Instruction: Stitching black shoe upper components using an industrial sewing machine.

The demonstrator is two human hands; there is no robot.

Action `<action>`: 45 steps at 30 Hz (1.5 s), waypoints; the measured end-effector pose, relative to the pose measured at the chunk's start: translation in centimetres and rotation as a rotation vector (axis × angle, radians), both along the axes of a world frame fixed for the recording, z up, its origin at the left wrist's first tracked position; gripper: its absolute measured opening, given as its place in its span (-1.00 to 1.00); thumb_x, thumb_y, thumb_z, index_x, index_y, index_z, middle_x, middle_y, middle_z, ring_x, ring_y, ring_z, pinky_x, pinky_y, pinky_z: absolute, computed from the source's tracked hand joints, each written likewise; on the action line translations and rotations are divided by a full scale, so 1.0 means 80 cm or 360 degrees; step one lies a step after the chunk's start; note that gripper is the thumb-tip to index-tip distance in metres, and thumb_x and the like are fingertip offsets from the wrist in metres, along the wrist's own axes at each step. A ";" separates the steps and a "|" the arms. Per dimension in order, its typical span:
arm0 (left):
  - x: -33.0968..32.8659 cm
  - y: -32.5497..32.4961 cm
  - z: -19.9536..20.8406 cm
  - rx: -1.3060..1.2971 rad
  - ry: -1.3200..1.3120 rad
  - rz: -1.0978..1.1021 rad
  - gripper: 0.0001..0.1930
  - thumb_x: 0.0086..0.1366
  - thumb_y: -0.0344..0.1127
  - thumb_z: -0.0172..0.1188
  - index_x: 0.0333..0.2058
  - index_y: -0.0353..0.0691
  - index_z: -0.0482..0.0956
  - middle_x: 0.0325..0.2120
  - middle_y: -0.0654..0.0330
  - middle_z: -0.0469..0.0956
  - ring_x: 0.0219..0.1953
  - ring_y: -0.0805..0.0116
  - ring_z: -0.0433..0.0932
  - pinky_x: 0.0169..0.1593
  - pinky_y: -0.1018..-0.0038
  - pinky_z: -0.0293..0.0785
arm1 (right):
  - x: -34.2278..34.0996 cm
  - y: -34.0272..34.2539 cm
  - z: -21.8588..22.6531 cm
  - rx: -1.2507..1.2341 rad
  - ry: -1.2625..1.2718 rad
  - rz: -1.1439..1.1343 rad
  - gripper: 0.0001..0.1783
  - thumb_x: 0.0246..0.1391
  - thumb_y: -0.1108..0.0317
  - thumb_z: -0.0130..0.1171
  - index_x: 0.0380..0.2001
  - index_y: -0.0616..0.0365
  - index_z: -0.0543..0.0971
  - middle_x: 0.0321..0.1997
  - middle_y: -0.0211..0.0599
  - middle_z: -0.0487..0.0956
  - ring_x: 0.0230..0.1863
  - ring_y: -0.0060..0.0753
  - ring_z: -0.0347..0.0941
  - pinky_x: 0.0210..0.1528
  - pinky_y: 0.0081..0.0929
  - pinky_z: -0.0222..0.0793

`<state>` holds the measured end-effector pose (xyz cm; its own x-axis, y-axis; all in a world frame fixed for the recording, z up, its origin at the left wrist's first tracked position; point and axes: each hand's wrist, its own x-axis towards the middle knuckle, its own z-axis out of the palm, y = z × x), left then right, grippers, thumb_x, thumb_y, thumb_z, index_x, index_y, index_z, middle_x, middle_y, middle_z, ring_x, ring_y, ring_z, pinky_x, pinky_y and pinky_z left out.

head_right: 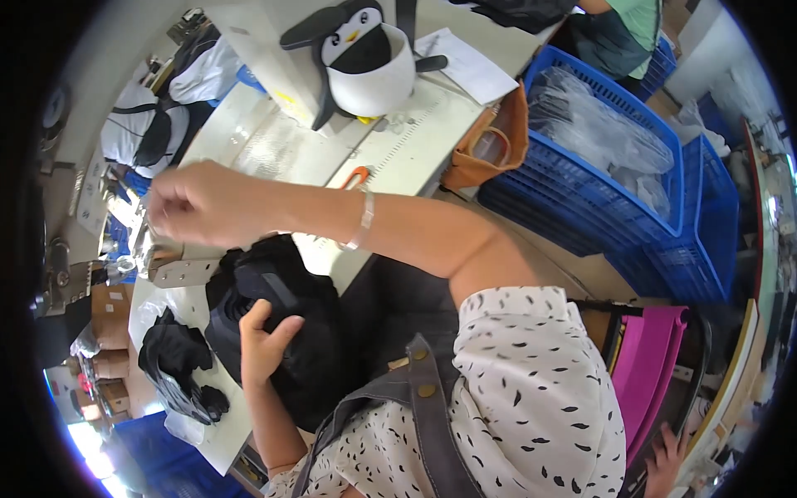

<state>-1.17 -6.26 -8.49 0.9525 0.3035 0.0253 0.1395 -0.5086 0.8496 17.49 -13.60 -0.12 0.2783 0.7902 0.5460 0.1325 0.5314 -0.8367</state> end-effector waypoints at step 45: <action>-0.091 0.006 -0.048 -0.0025 -0.0393 0.1352 -0.08 0.02 -0.29 0.25 0.17 -0.45 -0.22 0.11 -0.20 0.03 0.12 -0.02 0.14 0.13 0.29 0.12 | -0.066 0.003 -0.140 -0.0775 -0.0980 -0.0975 -0.30 -0.06 0.29 0.17 0.06 0.48 0.16 0.10 0.16 0.24 0.14 -0.01 0.16 0.17 -0.33 0.06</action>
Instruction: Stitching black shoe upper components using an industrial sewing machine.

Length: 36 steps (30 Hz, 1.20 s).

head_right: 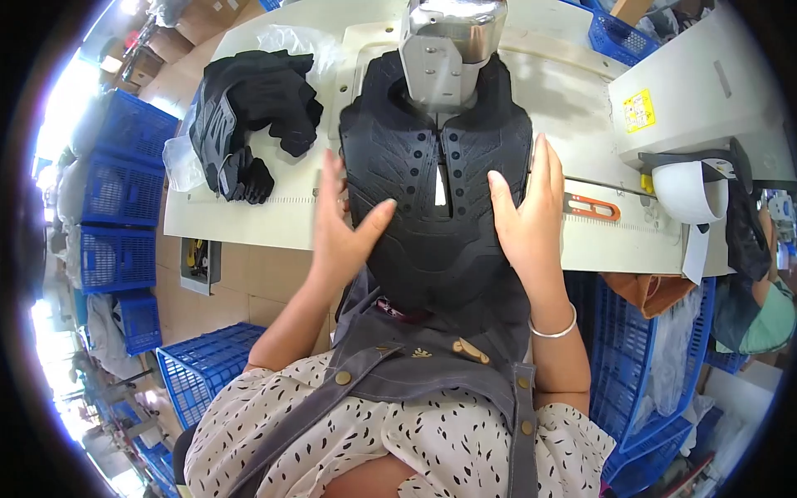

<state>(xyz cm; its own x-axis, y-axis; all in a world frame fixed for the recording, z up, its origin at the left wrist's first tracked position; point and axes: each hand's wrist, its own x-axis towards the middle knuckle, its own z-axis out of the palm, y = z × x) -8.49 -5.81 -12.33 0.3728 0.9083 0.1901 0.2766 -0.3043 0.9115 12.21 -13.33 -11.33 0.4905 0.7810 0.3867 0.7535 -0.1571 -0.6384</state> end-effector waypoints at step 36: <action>-0.111 0.203 0.015 0.0741 0.1618 0.0570 -0.27 0.02 0.43 -0.18 0.13 0.23 0.20 0.22 0.04 -0.05 0.25 -0.07 -0.14 0.10 -0.29 -0.33 | -0.017 0.000 0.006 0.0385 -0.0896 -0.0457 -0.83 -0.02 0.48 0.08 -0.34 0.33 0.54 -0.06 -0.21 0.44 -0.29 -0.24 0.30 -0.26 -0.39 0.23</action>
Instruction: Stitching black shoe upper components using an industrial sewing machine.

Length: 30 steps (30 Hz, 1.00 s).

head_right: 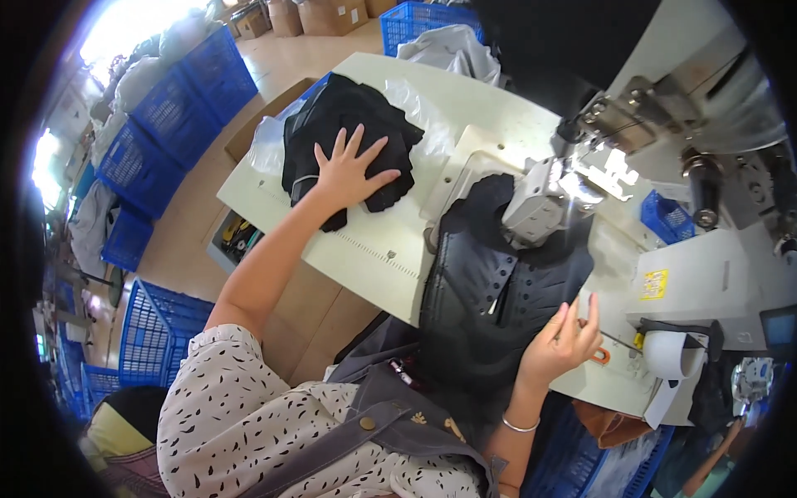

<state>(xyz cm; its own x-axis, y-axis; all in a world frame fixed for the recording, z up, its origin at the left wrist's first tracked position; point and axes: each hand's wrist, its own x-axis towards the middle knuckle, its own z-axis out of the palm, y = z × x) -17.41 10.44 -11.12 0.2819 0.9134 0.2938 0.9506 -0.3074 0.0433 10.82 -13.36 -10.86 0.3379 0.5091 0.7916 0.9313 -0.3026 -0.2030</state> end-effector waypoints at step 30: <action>0.139 -0.196 0.114 -0.2162 -0.2975 -0.0754 -0.61 0.29 -0.23 -0.14 -0.05 -0.46 0.27 -0.22 -0.08 0.48 -0.23 0.19 0.53 -0.18 0.35 0.50 | -0.001 -0.006 0.094 0.0522 0.2782 0.1504 -0.69 0.05 0.49 -0.07 -0.10 0.32 0.33 -0.16 -0.15 0.48 -0.19 -0.42 0.45 -0.11 -0.52 0.38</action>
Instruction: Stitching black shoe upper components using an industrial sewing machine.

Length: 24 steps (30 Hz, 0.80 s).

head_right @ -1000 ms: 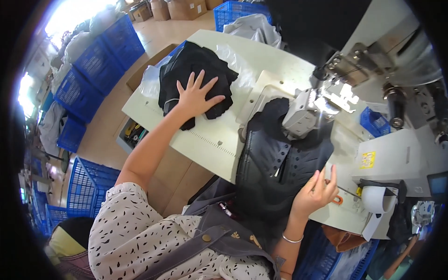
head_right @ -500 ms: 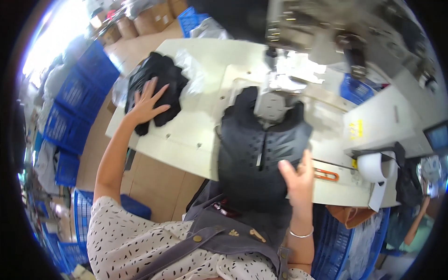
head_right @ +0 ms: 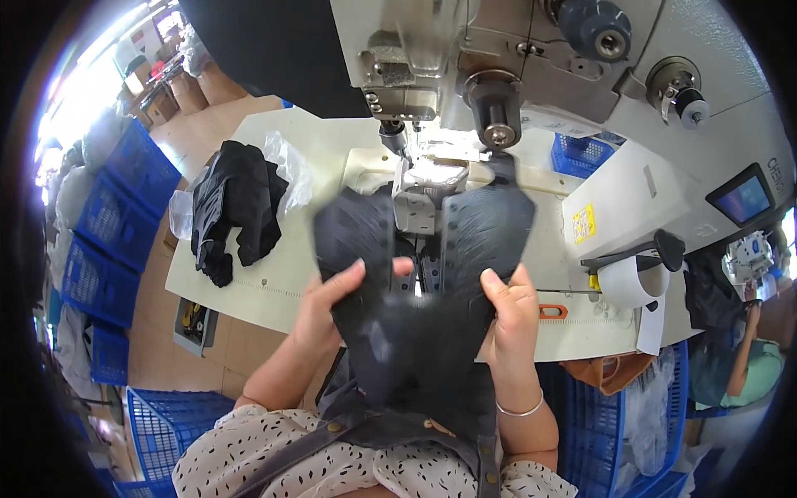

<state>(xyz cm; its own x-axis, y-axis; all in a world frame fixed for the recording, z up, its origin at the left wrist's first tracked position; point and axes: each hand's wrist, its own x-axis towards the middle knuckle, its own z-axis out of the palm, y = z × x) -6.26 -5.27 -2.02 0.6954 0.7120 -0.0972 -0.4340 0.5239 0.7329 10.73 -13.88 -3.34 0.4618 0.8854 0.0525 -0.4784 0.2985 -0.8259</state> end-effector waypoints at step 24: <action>0.036 0.054 0.033 0.0479 0.0032 -0.0002 -0.79 0.21 -0.46 -0.11 -0.25 -0.48 0.41 -0.38 -0.02 0.54 -0.33 0.28 0.55 -0.23 0.43 0.51 | 0.013 0.028 0.032 0.0236 -0.0195 0.0012 -0.57 0.01 0.57 -0.03 -0.02 0.33 0.18 -0.12 -0.03 0.44 -0.15 -0.33 0.46 -0.07 -0.44 0.41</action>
<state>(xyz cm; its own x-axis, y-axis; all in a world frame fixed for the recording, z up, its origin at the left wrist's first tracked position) -3.38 -0.96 0.60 0.6964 0.7101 0.1042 -0.4172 0.2824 0.8638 11.79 -11.63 -0.78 0.4372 0.8673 0.2380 -0.3796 0.4179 -0.8254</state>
